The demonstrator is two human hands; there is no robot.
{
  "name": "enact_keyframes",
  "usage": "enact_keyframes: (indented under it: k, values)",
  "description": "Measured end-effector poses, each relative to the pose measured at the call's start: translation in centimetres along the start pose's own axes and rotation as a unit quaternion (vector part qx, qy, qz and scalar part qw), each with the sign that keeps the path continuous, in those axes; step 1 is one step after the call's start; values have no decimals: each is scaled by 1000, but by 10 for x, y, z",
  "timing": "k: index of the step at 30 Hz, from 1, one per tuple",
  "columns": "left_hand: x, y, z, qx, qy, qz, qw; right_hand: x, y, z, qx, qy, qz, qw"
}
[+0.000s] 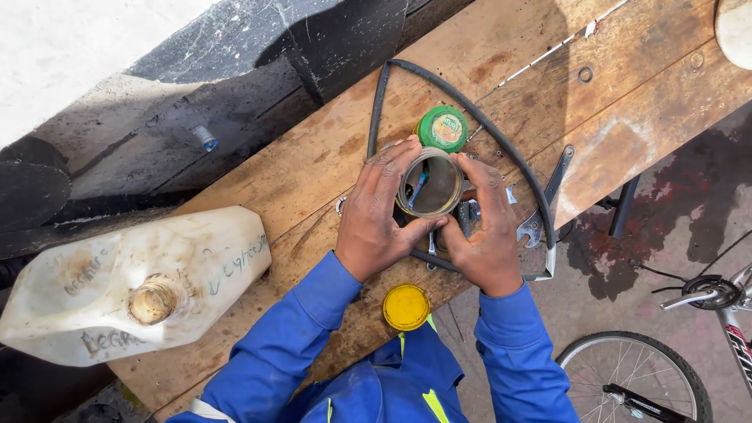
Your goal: The person applies glue to a bicycle inner tube and then installs the tube into a bicycle tire. The person works at a wooden table, handling the tube, glue, and tire before placing the tube inside the tire casing.
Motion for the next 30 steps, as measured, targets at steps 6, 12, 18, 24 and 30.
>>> enact_keyframes:
  k: [6, 12, 18, 24, 30]
  values:
    - [-2, 3, 4, 7, -1, 13, 1000, -9, -17, 15, -90, 91, 15, 992]
    - [-1, 4, 10, 10, -16, 10, 1000, 11, -43, 18, -122, -34, 227, 966]
    - [-3, -5, 14, 6, 14, 8, 1000, 26, -40, 14, -98, -121, 365, 918]
    - [3, -10, 22, 28, 4, -1, 1000, 43, 0, 9, -101, -139, 373, 912]
    - [-2, -7, 24, 28, 25, -1, 999, 41, -22, 7, -104, -138, 407, 897]
Point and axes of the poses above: each hand's wrist, its own z-axis away from the middle knuckle, its own x-axis out of the palm, y = z × x, the point moved 3 cm from there along -z, towards the middle knuckle, and after that the axes turned 6 degrees about x, right-handed, at the moved point
